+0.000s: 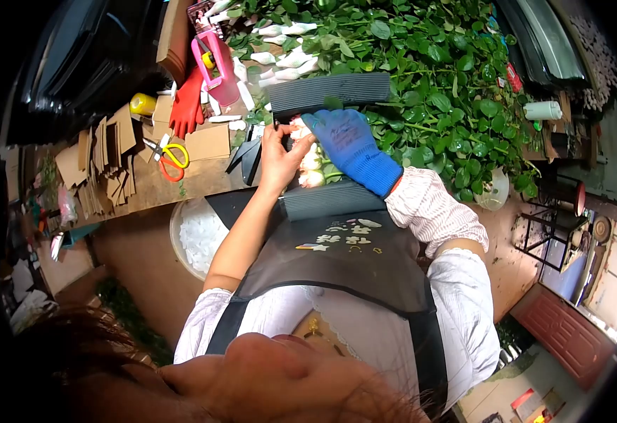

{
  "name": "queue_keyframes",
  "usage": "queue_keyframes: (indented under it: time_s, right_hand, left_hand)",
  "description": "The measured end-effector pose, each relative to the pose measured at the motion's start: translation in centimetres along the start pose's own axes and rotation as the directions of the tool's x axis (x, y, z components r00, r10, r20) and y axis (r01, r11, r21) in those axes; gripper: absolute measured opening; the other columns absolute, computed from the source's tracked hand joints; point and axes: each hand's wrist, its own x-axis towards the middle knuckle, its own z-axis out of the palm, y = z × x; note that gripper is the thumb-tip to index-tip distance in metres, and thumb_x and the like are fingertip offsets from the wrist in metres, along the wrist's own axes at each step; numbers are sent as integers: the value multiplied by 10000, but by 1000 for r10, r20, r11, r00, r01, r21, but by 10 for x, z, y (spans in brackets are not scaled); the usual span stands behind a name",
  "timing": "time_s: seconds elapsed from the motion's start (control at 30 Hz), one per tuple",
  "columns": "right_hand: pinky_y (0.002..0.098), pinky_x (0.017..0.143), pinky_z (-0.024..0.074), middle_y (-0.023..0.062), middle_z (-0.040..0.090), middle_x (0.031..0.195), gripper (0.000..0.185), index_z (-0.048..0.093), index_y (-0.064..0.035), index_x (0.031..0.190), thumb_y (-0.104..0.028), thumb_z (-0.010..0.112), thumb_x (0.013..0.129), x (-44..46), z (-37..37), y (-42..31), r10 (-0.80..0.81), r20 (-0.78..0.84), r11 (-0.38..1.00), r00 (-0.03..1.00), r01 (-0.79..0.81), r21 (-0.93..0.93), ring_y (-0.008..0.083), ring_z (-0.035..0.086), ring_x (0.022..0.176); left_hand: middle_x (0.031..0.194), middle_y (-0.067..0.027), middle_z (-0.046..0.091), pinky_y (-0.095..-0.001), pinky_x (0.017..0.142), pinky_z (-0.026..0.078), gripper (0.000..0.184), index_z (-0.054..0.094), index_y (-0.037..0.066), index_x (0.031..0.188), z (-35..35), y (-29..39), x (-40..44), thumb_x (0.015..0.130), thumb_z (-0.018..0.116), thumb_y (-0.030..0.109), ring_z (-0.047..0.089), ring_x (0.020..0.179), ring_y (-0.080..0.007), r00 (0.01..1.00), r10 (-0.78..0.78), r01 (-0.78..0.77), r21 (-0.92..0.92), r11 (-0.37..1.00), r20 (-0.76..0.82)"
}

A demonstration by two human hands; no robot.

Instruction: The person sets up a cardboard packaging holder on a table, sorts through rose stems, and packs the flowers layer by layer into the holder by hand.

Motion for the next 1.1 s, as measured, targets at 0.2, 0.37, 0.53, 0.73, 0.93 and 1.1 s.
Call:
queue_keyframes:
  time_s: [0.2,0.37,0.53,0.73,0.93,1.1]
  right_hand:
    - [424,867,535,121,693,1163,431,614,-128,1337,-126,630,906,-12,-28,10,-63,-279,945,958,147,292,328,675,1011]
    - [394,919,542,152,698,1206,388,663,-97,1290,-69,650,903,-39,-61,-9,143,-338,831,930,72,552,323,684,1080]
    - [377,947,528,148,703,1220,361,663,-57,1283,-65,654,922,-44,-48,-11,163,-291,849,943,17,529,299,689,1090]
    - [384,923,538,151,702,1217,350,666,-55,1272,-62,657,922,-48,-61,-12,151,-332,867,931,37,498,314,692,1068]
    - [357,887,539,145,713,1157,364,666,-51,1272,-90,673,910,-55,-59,-22,194,-208,737,959,-3,675,259,700,987]
    - [326,875,538,118,690,1206,511,551,-31,1394,-185,689,927,-39,-55,-51,153,65,340,986,-115,933,163,668,987]
  left_hand:
    - [1201,-138,592,-359,962,460,550,576,2,1219,-18,-6,-8,837,822,312,581,1102,-244,996,-77,83,-121,989,54]
    - [1256,-178,610,-457,1000,469,495,546,66,1292,-111,-83,22,824,699,106,576,1196,-363,994,-55,-7,544,839,98]
    - [1464,-109,501,-523,1077,425,904,446,129,1457,-169,-159,59,653,860,159,441,1354,-378,953,-107,-186,823,537,285]
    - [1220,-140,649,-472,1066,408,866,588,71,1343,-184,-116,59,581,930,299,534,1233,-357,962,52,-254,808,532,268]
    - [1010,-147,612,-425,825,527,773,601,71,1306,-176,-48,35,669,910,381,624,987,-321,929,330,-117,712,692,-169]
    - [1119,-111,540,-368,865,515,761,546,14,1294,-127,43,8,682,908,285,593,965,-245,961,240,-201,248,948,-138]
